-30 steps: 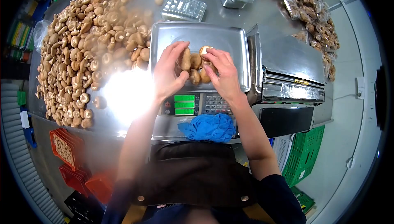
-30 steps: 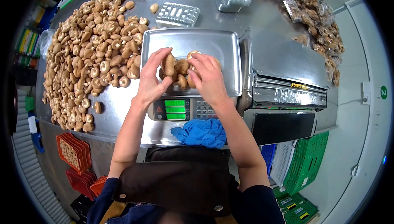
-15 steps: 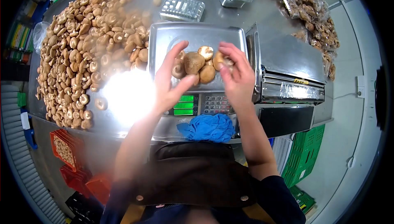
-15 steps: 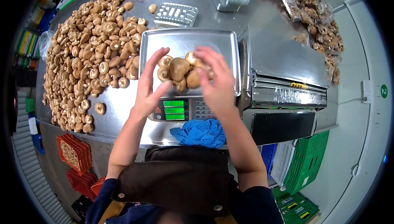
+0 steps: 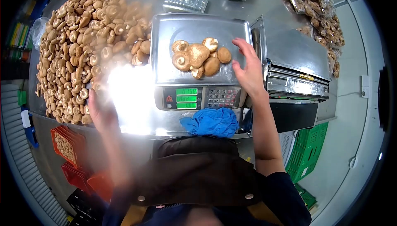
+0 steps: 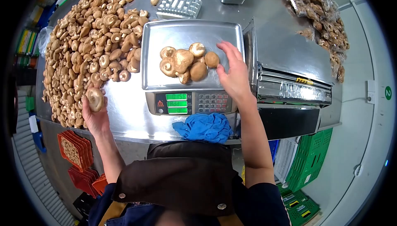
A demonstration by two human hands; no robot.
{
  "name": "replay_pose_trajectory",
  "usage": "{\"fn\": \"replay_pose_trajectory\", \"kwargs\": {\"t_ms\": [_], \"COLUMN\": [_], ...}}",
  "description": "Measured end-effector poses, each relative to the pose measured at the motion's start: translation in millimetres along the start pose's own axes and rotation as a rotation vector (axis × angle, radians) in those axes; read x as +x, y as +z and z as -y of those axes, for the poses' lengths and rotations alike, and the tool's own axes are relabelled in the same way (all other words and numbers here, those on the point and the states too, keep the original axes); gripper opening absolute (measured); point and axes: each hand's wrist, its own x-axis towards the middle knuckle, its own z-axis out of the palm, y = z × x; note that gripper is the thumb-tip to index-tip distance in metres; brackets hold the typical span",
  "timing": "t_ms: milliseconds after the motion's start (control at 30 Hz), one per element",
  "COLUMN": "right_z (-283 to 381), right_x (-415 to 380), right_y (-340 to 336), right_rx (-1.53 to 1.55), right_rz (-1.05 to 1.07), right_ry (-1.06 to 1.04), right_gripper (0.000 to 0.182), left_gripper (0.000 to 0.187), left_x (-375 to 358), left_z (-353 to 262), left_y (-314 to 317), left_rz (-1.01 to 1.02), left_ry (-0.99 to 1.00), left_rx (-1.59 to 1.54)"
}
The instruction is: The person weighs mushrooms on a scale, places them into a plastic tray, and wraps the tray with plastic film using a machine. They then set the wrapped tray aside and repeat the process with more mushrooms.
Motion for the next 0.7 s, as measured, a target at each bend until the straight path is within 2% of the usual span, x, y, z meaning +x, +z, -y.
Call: {"fn": "replay_pose_trajectory", "kwargs": {"t_ms": [67,100,167,200,267,433,467,500,567,600,667,700], "right_z": [-8,-12,-19,-23,-24,-29,-29,-30,-32,-32,-34,-34], "right_x": [-1,0,-1,-1,1,-1,-2,-4,-7,-8,-9,-8], "right_y": [6,8,14,16,19,16,16,17,24,28,34,35], "right_rx": [-0.056,-0.084,-0.059,-0.057,-0.029,0.033,0.080,0.128,0.365,0.481,0.663,0.700], "right_rz": [0.080,0.113,0.194,0.226,0.227,0.149,0.117,0.083,-0.042,-0.107,-0.226,-0.236], "right_ry": [-0.022,-0.032,-0.051,-0.063,-0.078,-0.042,0.003,0.052,0.126,0.169,0.184,0.207], "right_gripper": [0.054,0.057,0.058,0.057,0.054,0.053,0.053,0.053,0.048,0.047,0.047,0.047], "left_gripper": [0.044,0.036,0.036,0.038,0.042,0.046,0.046,0.046,0.047,0.049,0.054,0.056], "left_x": [2,0,2,-6,-13,-14,-15,-17,-26,-38,-45,-40], "left_z": [13,28,71,89,121,123,113,106,76,54,39,42], "left_y": [-23,-41,-87,-104,-131,-120,-106,-88,-9,37,105,130], "left_rz": [-0.175,-0.132,-0.076,-0.031,0.014,0.017,0.081,0.058,0.016,0.147,0.451,0.629], "left_ry": [0.106,0.209,0.287,0.325,0.279,0.155,0.305,0.296,0.262,0.293,0.583,0.845], "left_rx": [0.428,0.662,0.974,1.261,1.465,1.372,1.473,1.293,0.931,0.846,0.787,0.806]}}
